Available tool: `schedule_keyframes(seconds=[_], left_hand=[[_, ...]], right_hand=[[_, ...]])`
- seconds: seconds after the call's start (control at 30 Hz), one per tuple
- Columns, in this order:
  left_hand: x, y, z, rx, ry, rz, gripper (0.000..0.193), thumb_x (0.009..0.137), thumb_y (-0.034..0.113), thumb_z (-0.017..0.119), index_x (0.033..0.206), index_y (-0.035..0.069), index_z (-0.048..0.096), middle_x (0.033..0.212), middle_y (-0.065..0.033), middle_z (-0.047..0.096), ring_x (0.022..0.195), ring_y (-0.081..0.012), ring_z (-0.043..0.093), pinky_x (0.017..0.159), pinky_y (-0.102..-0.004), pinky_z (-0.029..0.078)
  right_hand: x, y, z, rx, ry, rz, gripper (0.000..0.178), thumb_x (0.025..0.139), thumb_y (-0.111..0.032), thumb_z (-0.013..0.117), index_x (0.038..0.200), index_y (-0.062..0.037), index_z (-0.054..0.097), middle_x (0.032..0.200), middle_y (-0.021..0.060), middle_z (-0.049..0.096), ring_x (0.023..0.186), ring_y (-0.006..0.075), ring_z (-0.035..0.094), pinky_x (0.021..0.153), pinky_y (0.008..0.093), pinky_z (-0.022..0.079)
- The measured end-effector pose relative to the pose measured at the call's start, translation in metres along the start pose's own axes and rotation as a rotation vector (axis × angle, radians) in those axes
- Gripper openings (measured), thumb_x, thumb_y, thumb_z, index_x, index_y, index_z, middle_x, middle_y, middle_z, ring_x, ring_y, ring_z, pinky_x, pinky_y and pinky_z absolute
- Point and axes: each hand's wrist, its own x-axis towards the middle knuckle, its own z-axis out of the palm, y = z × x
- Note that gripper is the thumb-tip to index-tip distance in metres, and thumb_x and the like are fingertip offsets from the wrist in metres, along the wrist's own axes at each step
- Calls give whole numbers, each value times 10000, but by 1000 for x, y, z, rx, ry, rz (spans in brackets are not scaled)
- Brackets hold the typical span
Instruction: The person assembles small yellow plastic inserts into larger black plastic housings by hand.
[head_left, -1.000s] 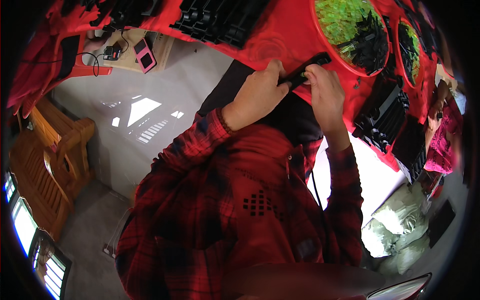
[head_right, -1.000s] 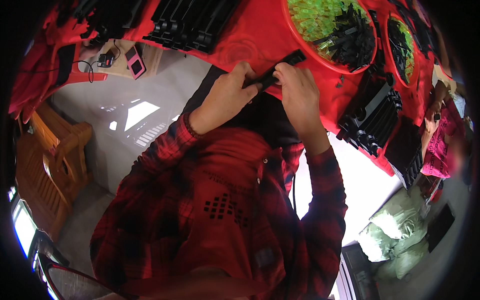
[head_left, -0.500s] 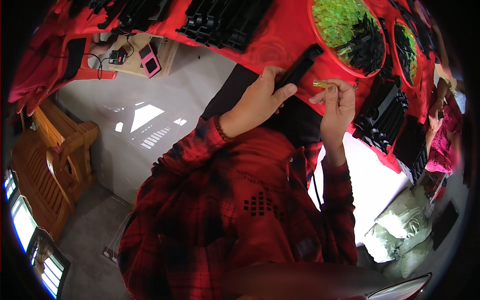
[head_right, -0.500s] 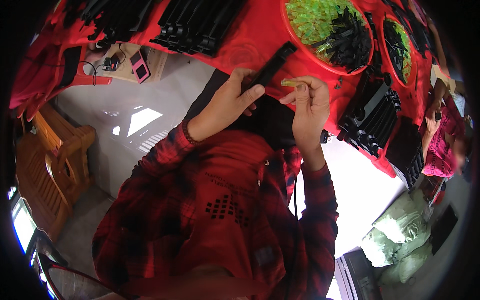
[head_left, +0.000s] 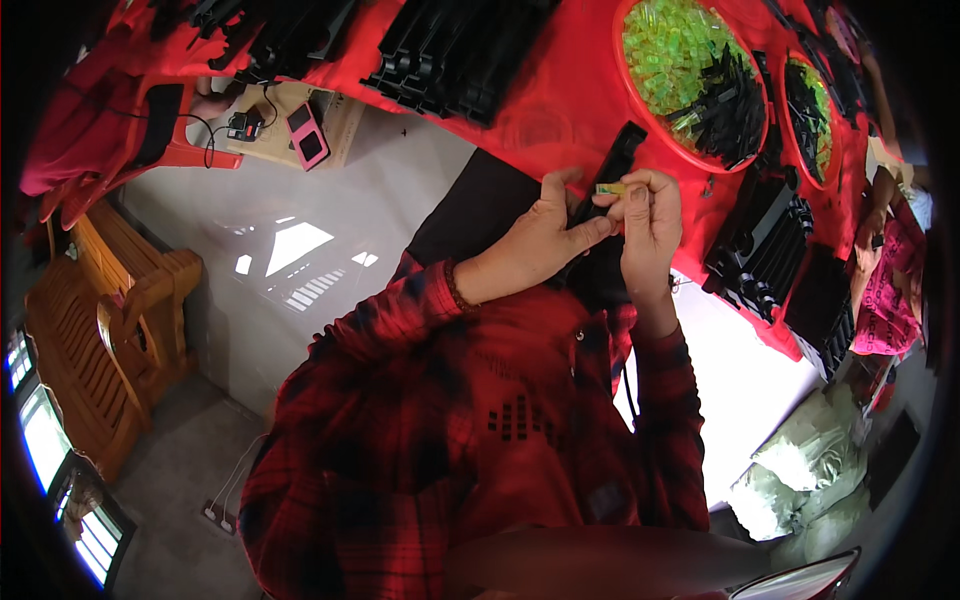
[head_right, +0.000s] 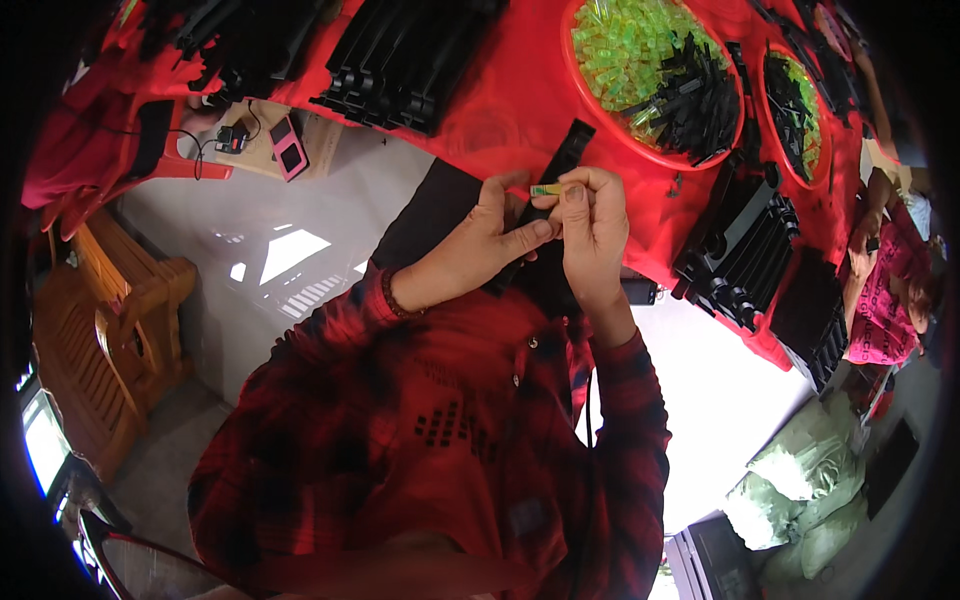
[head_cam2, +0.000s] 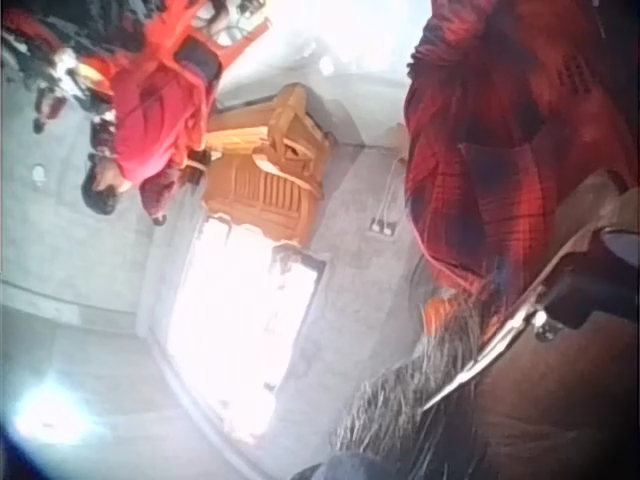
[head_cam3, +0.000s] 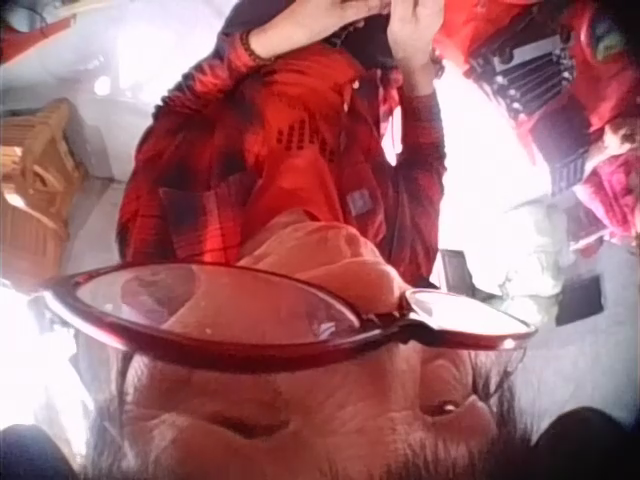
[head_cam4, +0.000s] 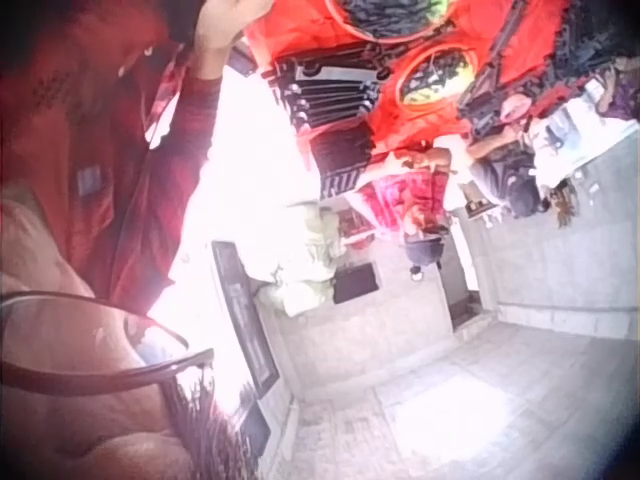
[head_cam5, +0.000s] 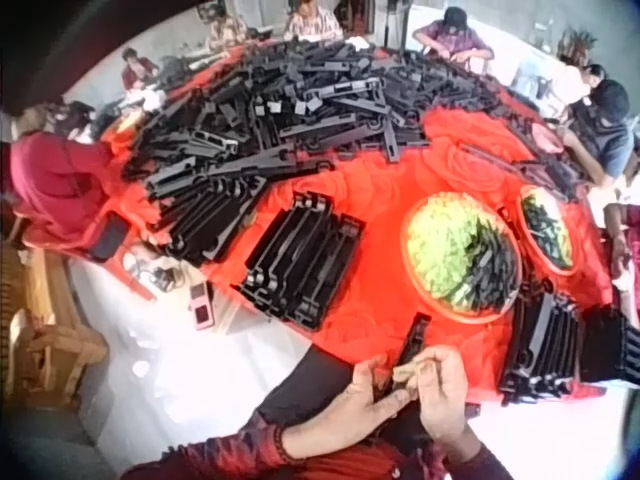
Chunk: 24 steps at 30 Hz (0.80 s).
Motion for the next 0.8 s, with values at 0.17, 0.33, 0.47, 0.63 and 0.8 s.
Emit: schedule_keyframes(seconds=[0.17, 0.33, 0.47, 0.63, 0.8], left_hand=[[0, 18, -6, -72, -99, -64, 536, 993, 323, 640, 1349, -37, 465, 957, -48, 587, 814, -113, 577, 719, -268, 492], [1, 35, -21, -238, -231, -284, 417, 1014, 257, 590, 1313, -16, 491, 1030, -69, 627, 983, -135, 623, 771, -299, 520], [-5, 28, -12, 709, 301, 470, 582, 870, 111, 739, 1378, 35, 465, 1252, -162, 567, 1108, -278, 592, 859, -359, 519], [6, 49, -23, 872, 28, 805, 636, 685, 292, 829, 1264, 157, 603, 1232, -42, 566, 1214, -280, 540, 1167, -578, 236], [11, 48, -32, 1014, -181, 739, 486, 709, 311, 817, 1122, 127, 639, 1008, 8, 657, 1130, -210, 572, 1157, -531, 257]], right_hand=[[2, -6, 1, 68, 43, 33, 149, 1065, -166, 497, 1132, -35, 523, 778, 29, 607, 584, 41, 481, 547, 190, 410], [8, -11, -14, 228, 43, 14, 102, 1041, -122, 532, 1054, -30, 574, 729, 6, 566, 574, 30, 446, 517, 181, 330], [9, -42, -28, 263, -38, 75, 114, 1021, -112, 559, 1005, -2, 585, 743, 2, 558, 619, 38, 485, 574, 179, 355], [0, -57, -37, 150, -243, 118, 197, 982, -183, 632, 962, 10, 599, 799, 13, 557, 623, 49, 495, 586, 185, 376], [2, -52, -37, 110, -236, 132, 115, 976, -107, 592, 982, 8, 596, 794, 14, 582, 630, 54, 516, 570, 182, 371]])
